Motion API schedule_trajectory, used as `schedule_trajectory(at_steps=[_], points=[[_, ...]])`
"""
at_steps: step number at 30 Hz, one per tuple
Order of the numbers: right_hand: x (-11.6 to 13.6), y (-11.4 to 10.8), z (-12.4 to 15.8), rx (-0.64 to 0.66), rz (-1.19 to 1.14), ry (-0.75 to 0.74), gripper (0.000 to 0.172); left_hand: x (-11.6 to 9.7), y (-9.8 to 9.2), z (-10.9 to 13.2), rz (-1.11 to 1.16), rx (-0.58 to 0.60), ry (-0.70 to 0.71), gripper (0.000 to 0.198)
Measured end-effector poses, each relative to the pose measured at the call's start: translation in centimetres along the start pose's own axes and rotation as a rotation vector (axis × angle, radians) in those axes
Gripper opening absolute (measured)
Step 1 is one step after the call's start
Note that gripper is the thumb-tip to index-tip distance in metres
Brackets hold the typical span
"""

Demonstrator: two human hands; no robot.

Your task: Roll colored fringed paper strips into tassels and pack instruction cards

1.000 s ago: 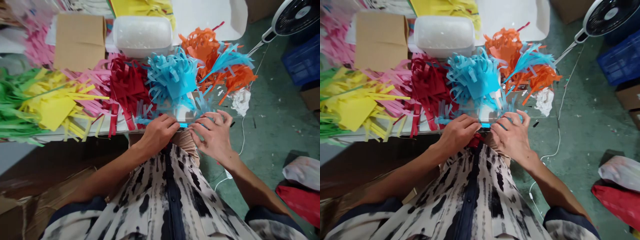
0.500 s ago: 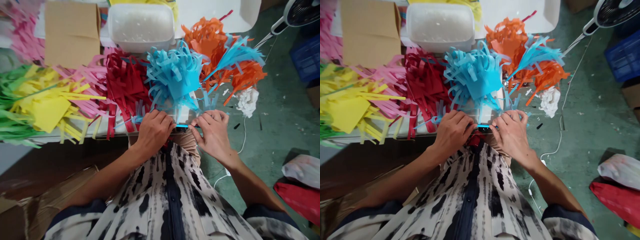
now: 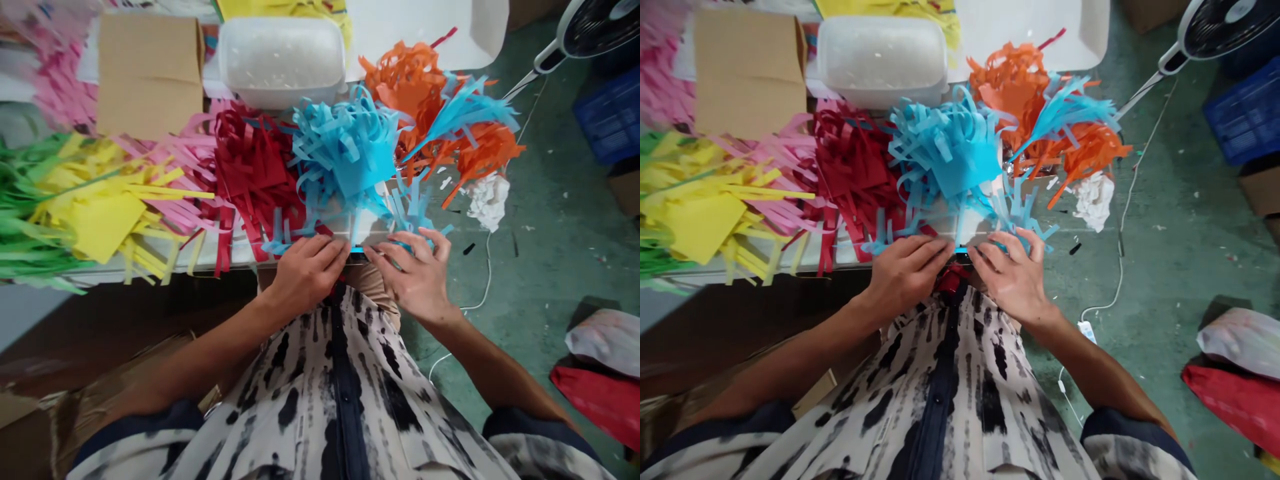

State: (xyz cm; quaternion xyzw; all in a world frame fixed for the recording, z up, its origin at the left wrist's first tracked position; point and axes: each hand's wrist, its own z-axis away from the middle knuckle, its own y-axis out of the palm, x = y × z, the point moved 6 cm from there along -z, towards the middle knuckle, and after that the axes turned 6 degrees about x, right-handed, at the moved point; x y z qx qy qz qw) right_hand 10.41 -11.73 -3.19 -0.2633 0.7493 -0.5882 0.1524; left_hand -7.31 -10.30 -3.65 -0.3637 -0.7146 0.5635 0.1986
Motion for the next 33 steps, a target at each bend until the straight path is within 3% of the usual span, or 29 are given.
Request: schedule_trajectory(at_steps=[7,11,14,16,19,22,25,28,30,33], points=[[2.7,0.5,0.6,-0.117,0.078,0.030,0.010,-1.4,-0.3,1.6,-0.022,-0.058,-0.003,0.025],[2.8,0.2,0.2,-0.124,0.078,0.042,0.016,-1.5,-0.5,1.7,0.026,-0.106,-0.028,0.017],[2.5,-1.1,-0.1,-0.100,0.070,0.019,0.023,-1.9,-1.8,1.3,0.082,-0.127,-0.101,0.015],[2.1,-2.8,-0.3,-0.158,0.074,-0.010,0.022,-1.7,-3.1,0.7,0.247,-0.148,-0.216,0.014],[1.4,-5.9,-0.5,-0.335,0.087,-0.012,0.027,-0.6,-4.4,-0.3,0.810,-0.138,-0.453,0.022],[0.9,-8.3,-0.8,-0.449,0.097,0.001,0.037,-0.5,-4.4,-1.5,1.439,0.043,-0.592,0.030],[1.1,-10.1,-1.0,-0.510,0.138,-0.052,0.045,-1.2,-4.4,-2.2,1.811,0.214,-0.624,0.027],[1.6,-11.1,-1.5,-0.542,0.172,-0.090,0.043,-1.5,-4.1,-2.3,1.994,0.239,-0.662,0.024],[1.7,-11.3,-2.1,-0.564,0.092,-0.081,0.036,-1.5,-4.1,-2.5,1.990,0.219,-0.651,0.025],[1.0,-10.7,-3.6,-0.561,-0.318,0.031,0.016,-0.5,-5.1,-3.2,1.750,0.029,-0.562,0.025]])
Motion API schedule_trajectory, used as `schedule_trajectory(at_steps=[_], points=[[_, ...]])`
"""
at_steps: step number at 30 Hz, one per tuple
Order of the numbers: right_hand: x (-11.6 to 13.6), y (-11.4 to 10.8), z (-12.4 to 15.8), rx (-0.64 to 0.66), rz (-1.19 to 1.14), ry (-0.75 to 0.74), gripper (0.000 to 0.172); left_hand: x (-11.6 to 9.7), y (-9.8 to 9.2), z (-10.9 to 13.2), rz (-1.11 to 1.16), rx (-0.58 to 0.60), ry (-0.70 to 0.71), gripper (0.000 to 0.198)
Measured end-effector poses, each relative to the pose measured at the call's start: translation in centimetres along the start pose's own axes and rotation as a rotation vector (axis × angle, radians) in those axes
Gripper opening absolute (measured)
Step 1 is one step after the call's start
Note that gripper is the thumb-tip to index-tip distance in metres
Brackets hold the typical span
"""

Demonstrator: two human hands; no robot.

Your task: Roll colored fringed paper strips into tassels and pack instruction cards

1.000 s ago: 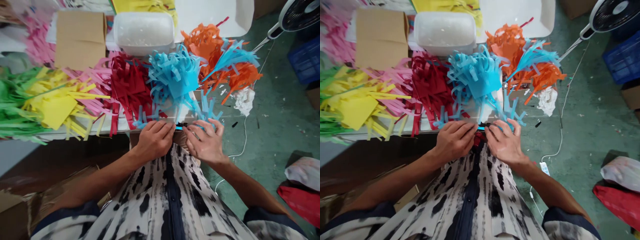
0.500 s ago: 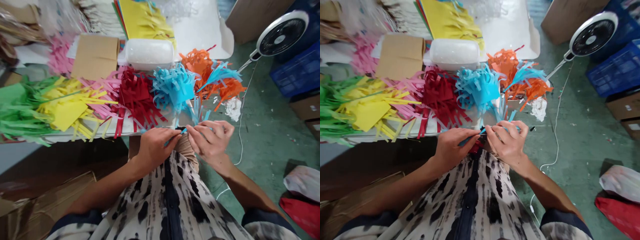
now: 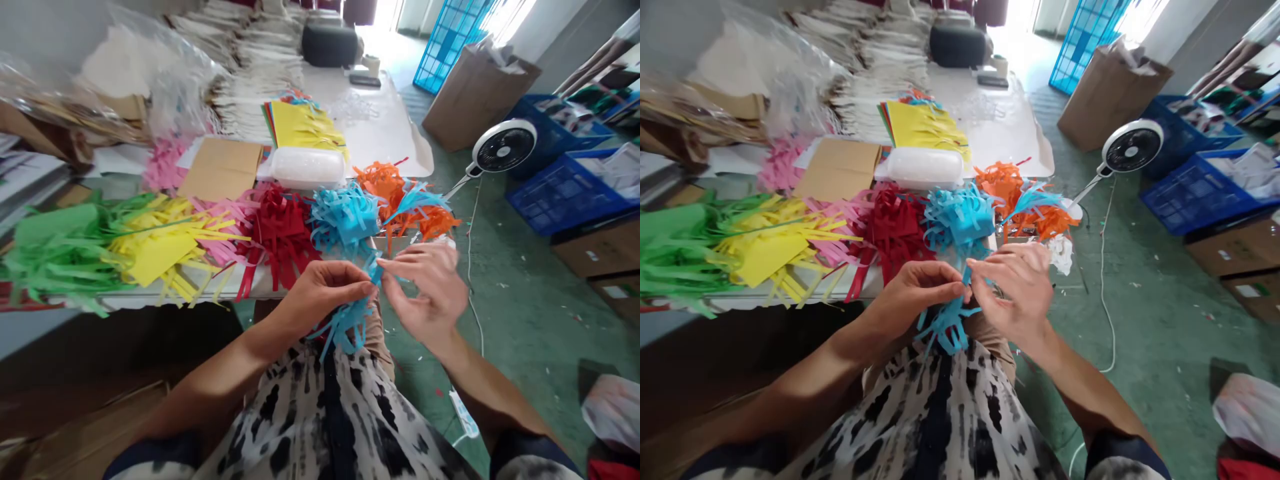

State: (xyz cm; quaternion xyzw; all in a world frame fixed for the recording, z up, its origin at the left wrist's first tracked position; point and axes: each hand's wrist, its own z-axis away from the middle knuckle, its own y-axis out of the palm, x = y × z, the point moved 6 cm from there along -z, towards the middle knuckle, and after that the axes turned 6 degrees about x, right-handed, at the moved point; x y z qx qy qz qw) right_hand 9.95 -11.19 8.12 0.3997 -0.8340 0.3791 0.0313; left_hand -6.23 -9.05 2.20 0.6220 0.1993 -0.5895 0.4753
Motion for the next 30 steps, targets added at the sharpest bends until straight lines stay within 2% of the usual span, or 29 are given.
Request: schedule_trajectory(at_steps=[2,3,5,7,12,16,19,21,23,26,30], points=[[-1.2,1.4,-0.3,0.013,-0.308,0.206,0.007,-1.5,-0.3,-0.2,-0.153,-0.076,0.177,0.024],[-1.7,2.1,-0.3,0.015,-0.434,0.287,0.008,-2.1,-0.4,-0.2,-0.198,-0.099,0.238,0.023],[-2.2,2.9,-0.5,-0.001,-0.590,0.368,0.009,-2.5,-0.4,-0.3,-0.231,-0.116,0.269,0.022],[-2.3,3.1,-0.7,0.006,-0.646,0.381,0.007,-2.4,-0.7,-0.3,-0.219,-0.139,0.242,0.022],[-1.7,3.3,-1.3,0.189,-0.610,0.349,0.010,-1.6,-1.2,0.2,-0.207,-0.192,0.266,0.023],[-1.3,3.4,-2.0,0.143,-0.523,0.291,0.012,-1.4,-1.7,0.4,-0.226,-0.224,0.307,0.023],[-2.2,5.0,-4.3,0.205,-0.476,0.214,0.011,-1.4,-3.3,0.7,-0.211,-0.294,0.301,0.023],[-4.0,6.7,-7.1,0.234,-0.418,0.183,0.014,-1.3,-4.6,0.9,-0.242,-0.327,0.276,0.022],[-6.4,9.2,-10.5,0.274,-0.261,0.174,0.021,-0.9,-5.7,1.2,-0.275,-0.333,0.229,0.021],[-10.2,15.0,-15.0,0.551,0.247,0.236,0.028,0.3,-7.0,1.7,-0.222,-0.325,0.167,0.021],[-12.9,21.1,-18.3,0.706,0.400,0.331,0.024,1.6,-8.4,2.6,-0.100,-0.310,0.128,0.033]])
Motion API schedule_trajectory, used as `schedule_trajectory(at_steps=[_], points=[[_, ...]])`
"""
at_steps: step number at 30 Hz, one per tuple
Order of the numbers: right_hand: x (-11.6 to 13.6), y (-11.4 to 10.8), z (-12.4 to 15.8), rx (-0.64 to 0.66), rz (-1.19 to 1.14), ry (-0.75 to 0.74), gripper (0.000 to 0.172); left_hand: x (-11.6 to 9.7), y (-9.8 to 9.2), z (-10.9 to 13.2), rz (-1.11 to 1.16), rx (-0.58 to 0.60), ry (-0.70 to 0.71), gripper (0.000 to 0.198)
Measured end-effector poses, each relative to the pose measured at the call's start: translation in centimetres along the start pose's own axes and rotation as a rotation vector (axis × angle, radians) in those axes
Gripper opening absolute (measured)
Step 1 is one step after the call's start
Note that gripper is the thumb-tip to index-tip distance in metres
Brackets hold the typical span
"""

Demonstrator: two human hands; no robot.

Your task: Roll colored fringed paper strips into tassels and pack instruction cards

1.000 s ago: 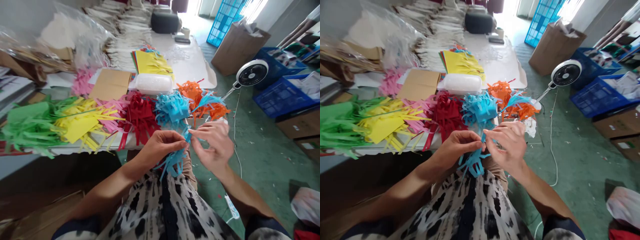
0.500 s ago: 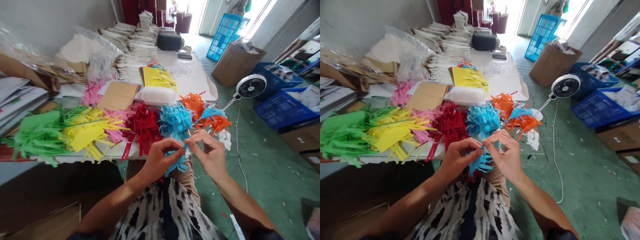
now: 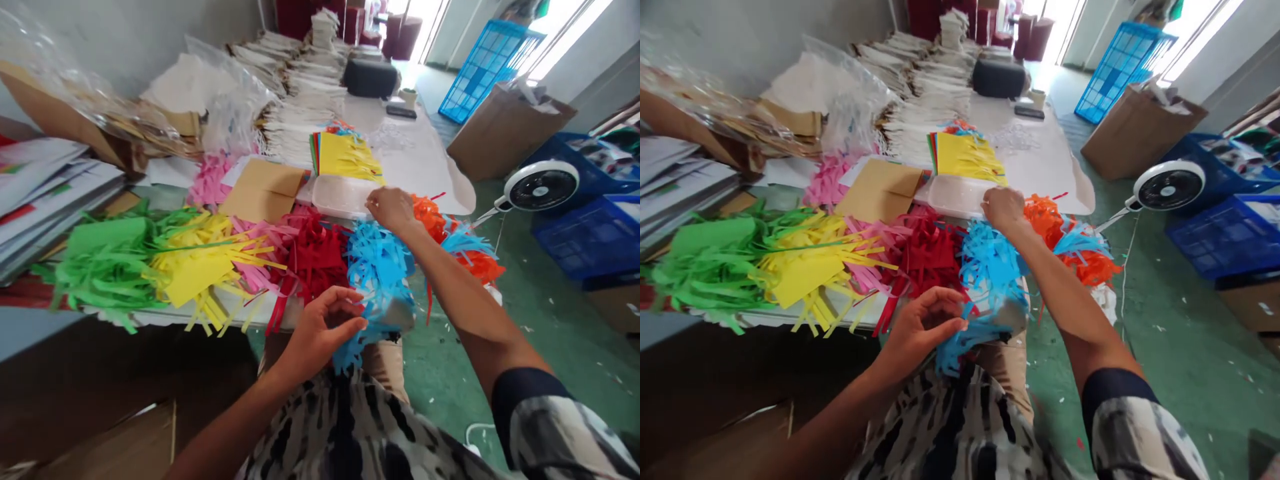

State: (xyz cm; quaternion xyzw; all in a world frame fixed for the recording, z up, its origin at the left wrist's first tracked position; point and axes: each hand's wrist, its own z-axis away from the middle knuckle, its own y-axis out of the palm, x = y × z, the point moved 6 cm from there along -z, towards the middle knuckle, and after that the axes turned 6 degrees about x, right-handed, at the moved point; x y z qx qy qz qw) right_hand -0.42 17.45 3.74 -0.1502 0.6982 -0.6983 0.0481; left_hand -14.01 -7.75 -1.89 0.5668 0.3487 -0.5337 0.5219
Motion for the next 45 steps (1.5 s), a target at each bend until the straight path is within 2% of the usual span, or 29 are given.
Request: schedule_trajectory(at_steps=[3,6,11,14,16,18,19,21,23,25,29,35,40,45], points=[[0.4,1.8,-2.4,0.068,0.034,0.056,0.023,0.5,-1.6,0.6,-0.016,-0.055,-0.057,0.030],[0.4,2.6,-3.4,0.037,0.027,0.016,0.023,0.7,-2.6,1.1,-0.005,-0.097,-0.107,0.023],[0.3,1.5,-2.7,-0.062,-0.023,-0.033,0.015,1.2,-1.9,1.6,0.075,-0.108,-0.133,0.024],[0.9,-1.0,0.3,-0.152,-0.214,-0.101,0.013,1.3,-1.3,1.8,0.087,-0.135,-0.122,0.025],[1.8,-3.0,4.1,-0.214,-0.438,-0.212,0.011,0.8,-1.1,1.9,0.069,-0.159,-0.073,0.024],[2.6,-4.4,8.9,-0.219,-0.660,-0.313,0.021,0.0,-1.0,2.0,0.047,-0.181,-0.003,0.022],[2.8,-4.7,11.5,-0.200,-0.748,-0.329,0.028,-0.5,-0.8,2.0,0.037,-0.189,0.032,0.020],[3.2,-4.7,16.1,-0.125,-0.856,-0.350,0.029,-1.5,-0.5,2.1,0.012,-0.202,0.095,0.018],[3.4,-4.1,19.7,-0.050,-0.872,-0.348,0.019,-2.3,0.1,2.3,-0.020,-0.205,0.145,0.016],[3.4,-3.5,21.8,-0.029,-0.865,-0.340,0.010,-2.8,0.8,2.4,-0.053,-0.188,0.184,0.014],[3.5,-3.4,23.2,-0.063,-0.839,-0.369,0.007,-3.2,2.0,2.8,-0.120,-0.154,0.242,0.012],[4.4,-3.9,23.9,-0.030,-0.710,-0.447,0.008,-3.8,2.6,3.5,-0.234,-0.132,0.290,0.009],[5.0,-4.0,24.4,-0.036,-0.675,-0.470,0.009,-3.9,2.9,3.7,-0.189,-0.076,0.221,0.017],[5.0,-4.0,24.9,-0.082,-0.724,-0.454,0.008,-3.9,2.9,3.7,-0.202,-0.168,0.204,0.017]])
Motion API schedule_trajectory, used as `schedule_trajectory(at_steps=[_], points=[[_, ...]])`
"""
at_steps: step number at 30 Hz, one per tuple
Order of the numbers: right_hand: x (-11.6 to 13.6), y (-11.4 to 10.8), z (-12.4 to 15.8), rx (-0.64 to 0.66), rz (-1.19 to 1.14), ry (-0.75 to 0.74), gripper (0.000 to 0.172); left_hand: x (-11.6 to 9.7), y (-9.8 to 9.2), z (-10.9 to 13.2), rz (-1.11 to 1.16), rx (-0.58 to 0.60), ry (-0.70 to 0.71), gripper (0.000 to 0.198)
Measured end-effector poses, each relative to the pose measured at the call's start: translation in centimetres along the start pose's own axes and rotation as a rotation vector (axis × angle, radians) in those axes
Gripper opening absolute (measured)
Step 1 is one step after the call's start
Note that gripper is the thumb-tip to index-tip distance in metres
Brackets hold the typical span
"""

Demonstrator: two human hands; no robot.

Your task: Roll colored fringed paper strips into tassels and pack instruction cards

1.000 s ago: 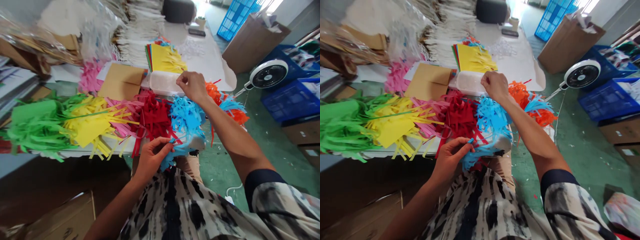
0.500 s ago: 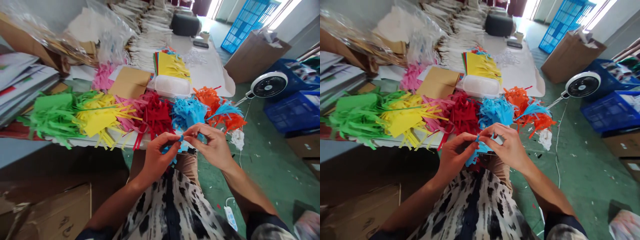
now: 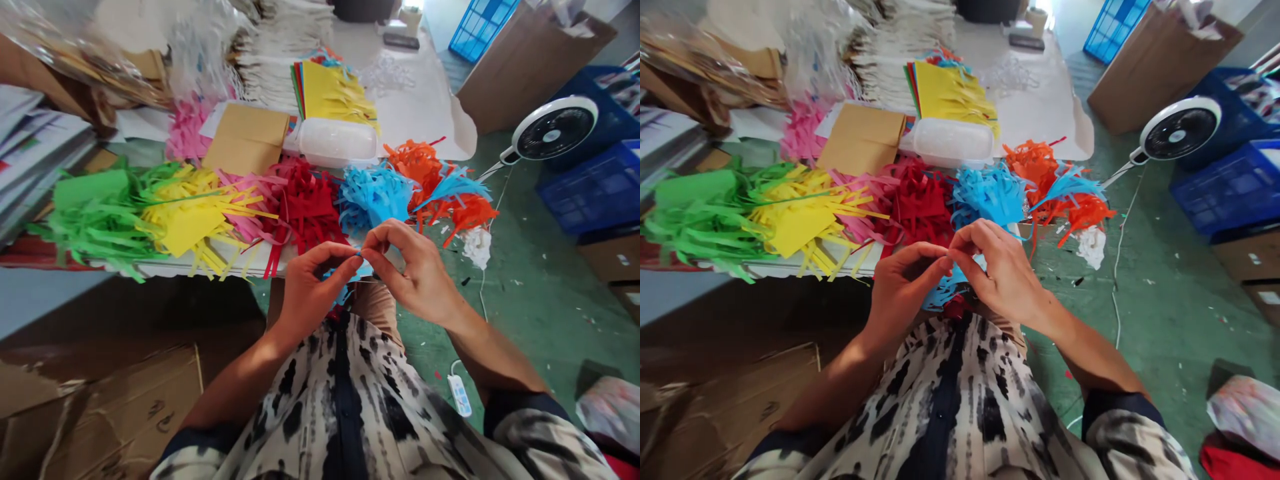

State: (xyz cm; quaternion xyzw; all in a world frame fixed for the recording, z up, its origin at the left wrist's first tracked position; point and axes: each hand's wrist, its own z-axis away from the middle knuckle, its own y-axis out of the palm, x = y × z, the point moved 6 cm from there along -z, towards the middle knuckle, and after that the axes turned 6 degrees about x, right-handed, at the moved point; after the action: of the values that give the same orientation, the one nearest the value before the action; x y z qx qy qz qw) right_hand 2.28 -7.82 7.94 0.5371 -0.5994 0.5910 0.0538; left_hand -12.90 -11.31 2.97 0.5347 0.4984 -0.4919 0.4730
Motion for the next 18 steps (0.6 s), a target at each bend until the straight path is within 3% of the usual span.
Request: schedule_trajectory(at_steps=[7,18], points=[[-0.5,-0.4,0.7,-0.011,-0.125,0.073,0.005,-1.4,-0.1,0.0,-0.226,-0.020,0.233,0.010],[-0.3,0.2,1.0,-0.045,-0.057,0.010,0.006,-1.4,-0.1,0.0,-0.257,0.000,0.233,0.011]])
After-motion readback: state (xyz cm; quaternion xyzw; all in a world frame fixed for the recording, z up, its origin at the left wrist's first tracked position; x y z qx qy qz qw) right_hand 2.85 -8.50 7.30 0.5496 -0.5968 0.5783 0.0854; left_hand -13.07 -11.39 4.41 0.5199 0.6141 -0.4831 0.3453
